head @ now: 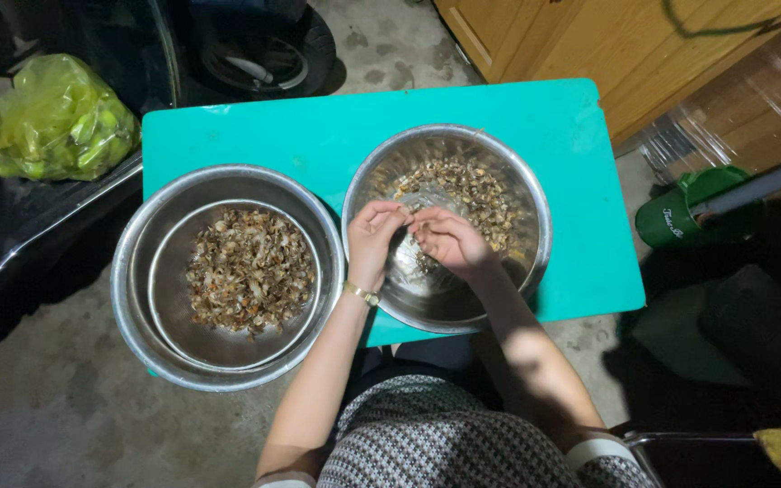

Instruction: The person peels small nuts by hand, removing the shells and placing the kernels into a metal bowl.

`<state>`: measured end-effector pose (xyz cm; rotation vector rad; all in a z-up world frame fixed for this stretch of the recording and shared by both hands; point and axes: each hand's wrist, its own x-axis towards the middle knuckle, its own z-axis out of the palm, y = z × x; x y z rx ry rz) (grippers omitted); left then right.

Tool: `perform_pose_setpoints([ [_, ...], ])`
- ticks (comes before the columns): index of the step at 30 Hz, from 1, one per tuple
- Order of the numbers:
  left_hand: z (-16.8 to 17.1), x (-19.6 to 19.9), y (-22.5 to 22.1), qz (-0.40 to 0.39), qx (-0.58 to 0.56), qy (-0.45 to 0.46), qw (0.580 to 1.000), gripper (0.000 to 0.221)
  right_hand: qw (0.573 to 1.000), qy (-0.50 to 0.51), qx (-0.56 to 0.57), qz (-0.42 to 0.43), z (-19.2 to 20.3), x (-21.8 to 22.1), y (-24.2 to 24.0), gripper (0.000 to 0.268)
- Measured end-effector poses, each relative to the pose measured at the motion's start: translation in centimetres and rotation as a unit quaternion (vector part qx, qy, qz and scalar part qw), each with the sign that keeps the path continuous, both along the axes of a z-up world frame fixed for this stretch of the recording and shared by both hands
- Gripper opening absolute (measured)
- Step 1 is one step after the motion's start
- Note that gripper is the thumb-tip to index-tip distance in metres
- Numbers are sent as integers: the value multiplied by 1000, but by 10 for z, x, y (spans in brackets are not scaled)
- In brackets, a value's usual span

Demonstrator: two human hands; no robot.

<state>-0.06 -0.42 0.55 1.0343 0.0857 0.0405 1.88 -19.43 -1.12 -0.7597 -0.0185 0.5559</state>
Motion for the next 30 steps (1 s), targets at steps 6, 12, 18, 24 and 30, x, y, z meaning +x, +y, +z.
perform_pose_setpoints([
  [6, 39, -4, 7, 10, 4, -4, 1000, 13, 997, 34, 18, -70, -37, 13, -16, 14],
  [12, 103, -43, 73, 181, 411, -182, 875, 11, 992, 19, -7, -127, -30, 13, -16, 10],
  [18, 86, -76, 147, 242, 636, -128, 721, 22, 991, 2, -46, -123, -9, 6, -7, 10],
  [24, 82, -87, 148, 232, 790, 27, 567, 31, 990, 1, -51, -132, -6, 7, -9, 10],
  [30, 115, -65, 105, 186, 676, -94, 707, 10, 990, -2, -46, -132, -9, 4, -11, 9],
])
